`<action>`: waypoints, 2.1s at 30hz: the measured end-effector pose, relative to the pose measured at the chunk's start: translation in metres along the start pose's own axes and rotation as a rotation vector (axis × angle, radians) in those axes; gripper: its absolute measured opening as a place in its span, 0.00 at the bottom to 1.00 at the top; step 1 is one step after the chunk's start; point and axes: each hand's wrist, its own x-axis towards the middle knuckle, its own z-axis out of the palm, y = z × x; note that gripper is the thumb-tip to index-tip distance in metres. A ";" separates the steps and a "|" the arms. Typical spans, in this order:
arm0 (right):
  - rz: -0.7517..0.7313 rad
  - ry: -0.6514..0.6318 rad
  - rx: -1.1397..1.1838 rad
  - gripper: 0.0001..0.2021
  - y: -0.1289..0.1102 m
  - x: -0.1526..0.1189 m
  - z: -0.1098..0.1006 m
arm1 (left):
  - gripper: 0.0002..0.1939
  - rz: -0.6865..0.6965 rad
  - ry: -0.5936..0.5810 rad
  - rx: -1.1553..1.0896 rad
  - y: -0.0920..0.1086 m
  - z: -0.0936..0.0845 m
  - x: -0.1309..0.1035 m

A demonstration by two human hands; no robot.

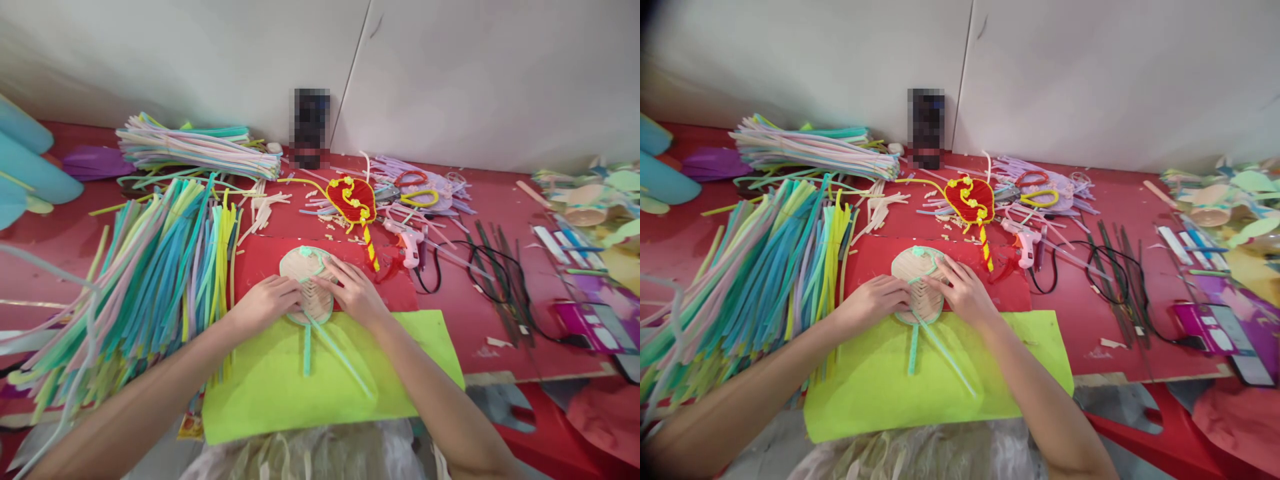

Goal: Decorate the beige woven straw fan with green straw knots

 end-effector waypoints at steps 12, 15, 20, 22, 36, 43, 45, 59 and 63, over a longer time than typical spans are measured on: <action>0.008 -0.014 0.021 0.29 0.000 0.000 0.000 | 0.04 -0.211 0.148 -0.266 0.005 0.010 0.002; 0.009 -0.019 0.018 0.30 0.000 0.000 0.000 | 0.04 -0.227 0.158 -0.293 0.005 0.012 0.002; 0.003 -0.010 0.013 0.29 0.000 0.000 0.000 | 0.04 -0.231 0.174 -0.321 0.004 0.015 0.002; 0.000 -0.007 0.007 0.30 0.001 0.000 0.000 | 0.04 -0.238 0.187 -0.327 0.004 0.016 0.002; 0.013 -0.028 0.006 0.29 -0.001 0.002 -0.002 | 0.03 -0.302 0.204 -0.266 0.010 0.017 0.001; 0.014 -0.011 0.025 0.27 0.001 0.002 -0.001 | 0.05 -0.241 0.138 -0.126 0.014 0.014 0.002; 0.021 -0.011 0.026 0.27 0.001 0.002 -0.001 | 0.05 -0.249 0.132 -0.089 0.015 0.015 0.002; 0.046 -0.036 0.062 0.29 0.002 0.004 -0.004 | 0.06 -0.260 0.106 -0.039 0.017 0.014 0.002; 0.046 -0.039 0.067 0.29 0.002 0.005 -0.004 | 0.07 -0.246 0.107 -0.001 0.017 0.015 0.000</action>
